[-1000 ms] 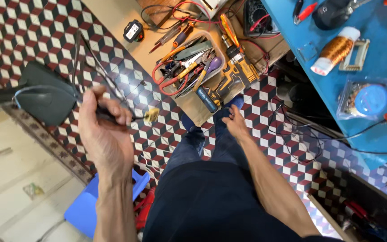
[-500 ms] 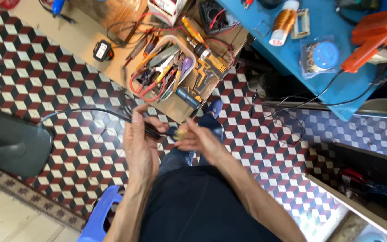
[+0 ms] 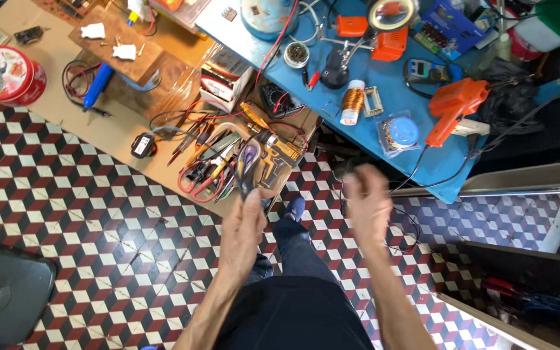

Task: The person strips and twists wires, then uses pliers to cut and open a packaged component. They handle a coiled copper wire assembly, inspecting and adjusting its connections on a cluttered workbench.

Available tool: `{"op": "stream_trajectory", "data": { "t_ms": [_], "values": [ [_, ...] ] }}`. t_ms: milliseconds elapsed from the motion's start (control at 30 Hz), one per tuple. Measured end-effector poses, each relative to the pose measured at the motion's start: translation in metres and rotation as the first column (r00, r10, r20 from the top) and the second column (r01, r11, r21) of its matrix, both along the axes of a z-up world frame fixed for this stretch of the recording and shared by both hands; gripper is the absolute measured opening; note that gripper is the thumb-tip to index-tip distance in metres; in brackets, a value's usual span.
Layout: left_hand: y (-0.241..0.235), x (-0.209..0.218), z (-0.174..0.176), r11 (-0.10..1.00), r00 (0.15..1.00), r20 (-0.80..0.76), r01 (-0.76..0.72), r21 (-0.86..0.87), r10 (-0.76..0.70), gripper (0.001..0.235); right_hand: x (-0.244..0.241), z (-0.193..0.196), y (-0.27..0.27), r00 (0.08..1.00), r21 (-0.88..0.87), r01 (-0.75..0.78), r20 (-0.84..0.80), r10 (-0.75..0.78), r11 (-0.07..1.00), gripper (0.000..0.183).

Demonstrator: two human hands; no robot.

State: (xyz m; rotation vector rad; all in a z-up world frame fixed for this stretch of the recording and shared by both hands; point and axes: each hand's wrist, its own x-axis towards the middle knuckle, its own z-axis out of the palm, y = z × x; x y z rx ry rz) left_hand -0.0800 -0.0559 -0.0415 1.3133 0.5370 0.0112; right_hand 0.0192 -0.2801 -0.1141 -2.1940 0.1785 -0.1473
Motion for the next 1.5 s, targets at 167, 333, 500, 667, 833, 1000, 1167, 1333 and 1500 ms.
{"op": "stream_trajectory", "data": {
  "t_ms": [167,333,500,667,833,1000,1167,1333,1500],
  "values": [
    [-0.026,0.032,0.029,0.971,0.976,0.063,0.2,0.13,-0.209,0.042,0.101,0.002,-0.058,0.975,-0.412,0.034,0.215,0.061,0.911,0.091],
    [-0.052,0.05,0.059,0.769,0.894,0.065,0.343,0.539,-0.444,0.027,0.156,0.002,-0.067,0.978,-0.5,-0.131,-0.207,0.029,0.856,0.116],
    [-0.099,0.08,0.065,0.531,0.607,0.32,0.204,0.822,-0.727,0.027,0.164,-0.006,-0.073,0.976,-0.525,-0.152,-0.212,0.044,0.837,0.111],
    [-0.167,0.176,0.04,0.502,0.517,0.386,0.1,0.859,-0.764,0.014,0.165,-0.04,-0.076,0.997,-0.54,0.015,-0.059,-0.056,0.842,0.088],
    [-0.192,0.28,-0.014,0.395,0.56,0.342,-0.029,0.918,-0.754,0.019,0.154,-0.067,-0.099,0.97,-0.51,-0.115,0.127,0.206,0.852,0.073],
    [-0.21,0.338,-0.057,0.188,0.625,0.178,-0.051,0.981,-0.76,0.02,0.167,-0.06,-0.092,0.995,-0.474,-0.082,0.004,0.096,0.877,0.088],
    [-0.245,0.381,-0.08,0.288,0.736,0.286,-0.129,0.949,-0.614,0.019,0.163,-0.051,-0.085,0.994,-0.532,-0.105,-0.057,0.089,0.84,0.086],
    [-0.276,0.416,-0.092,0.399,0.843,0.267,-0.069,0.914,-0.466,0.025,0.168,-0.038,-0.089,0.961,-0.613,-0.258,-0.239,0.136,0.746,0.087],
    [-0.281,0.435,-0.098,0.431,0.827,0.201,0.054,0.901,-0.525,0.062,0.162,-0.024,-0.081,0.985,-0.517,-0.154,-0.013,0.173,0.842,0.089]
  ]
}}
